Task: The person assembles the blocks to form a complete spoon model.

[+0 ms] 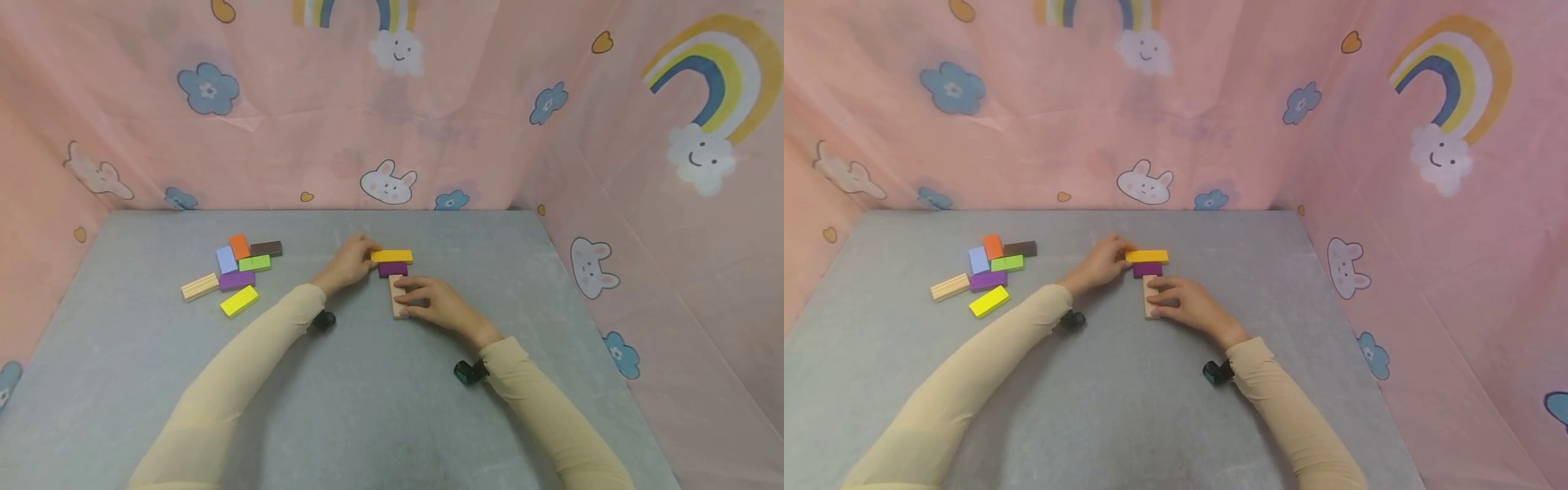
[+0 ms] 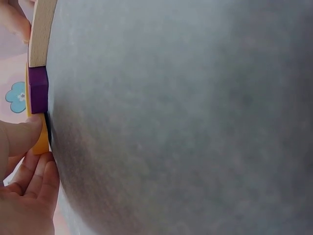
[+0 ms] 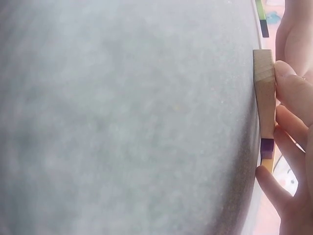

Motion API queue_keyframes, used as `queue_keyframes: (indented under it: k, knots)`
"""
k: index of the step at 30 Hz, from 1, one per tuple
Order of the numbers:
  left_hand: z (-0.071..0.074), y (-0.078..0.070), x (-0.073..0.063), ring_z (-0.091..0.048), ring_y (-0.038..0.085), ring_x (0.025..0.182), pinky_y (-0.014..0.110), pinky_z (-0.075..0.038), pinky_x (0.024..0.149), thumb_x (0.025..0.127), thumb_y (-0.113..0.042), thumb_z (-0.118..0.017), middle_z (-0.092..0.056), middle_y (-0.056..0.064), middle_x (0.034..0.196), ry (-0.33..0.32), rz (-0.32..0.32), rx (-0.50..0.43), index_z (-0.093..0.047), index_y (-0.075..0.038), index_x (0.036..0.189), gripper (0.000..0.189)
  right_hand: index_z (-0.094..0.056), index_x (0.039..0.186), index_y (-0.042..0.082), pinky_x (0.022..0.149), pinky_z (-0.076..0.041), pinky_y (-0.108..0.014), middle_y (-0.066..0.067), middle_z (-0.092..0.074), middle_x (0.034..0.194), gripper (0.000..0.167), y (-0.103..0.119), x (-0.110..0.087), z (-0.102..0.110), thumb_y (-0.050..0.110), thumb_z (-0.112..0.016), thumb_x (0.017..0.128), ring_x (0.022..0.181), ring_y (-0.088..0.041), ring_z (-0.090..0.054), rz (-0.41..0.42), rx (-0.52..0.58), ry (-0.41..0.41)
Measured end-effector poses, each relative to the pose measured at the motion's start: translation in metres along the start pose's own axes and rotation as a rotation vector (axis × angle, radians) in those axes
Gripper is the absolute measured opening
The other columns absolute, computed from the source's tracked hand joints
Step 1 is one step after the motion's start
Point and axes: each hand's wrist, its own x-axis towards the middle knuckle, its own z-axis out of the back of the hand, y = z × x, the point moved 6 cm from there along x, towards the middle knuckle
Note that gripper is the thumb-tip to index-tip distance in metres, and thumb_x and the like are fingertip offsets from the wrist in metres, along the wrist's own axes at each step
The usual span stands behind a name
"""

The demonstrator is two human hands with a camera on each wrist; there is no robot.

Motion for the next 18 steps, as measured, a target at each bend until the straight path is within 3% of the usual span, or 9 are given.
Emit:
queue_keyframes:
  k: [18]
  knots:
    - [-0.0031,0.0021,-0.0006,-0.056,0.027,0.11,0.043,-0.049,0.101,0.095,-0.009,-0.064,-0.058,0.013,0.119,-0.004,-0.024,0.027,-0.064,-0.005,0.127,0.033,-0.074,0.119,0.018,0.113,-0.044,-0.048,0.0,-0.061,0.14,0.034,-0.0009,-0.0002,-0.0007,0.031,-0.075,0.087,0.135,-0.025,-0.053,0.007,-0.01,-0.008]
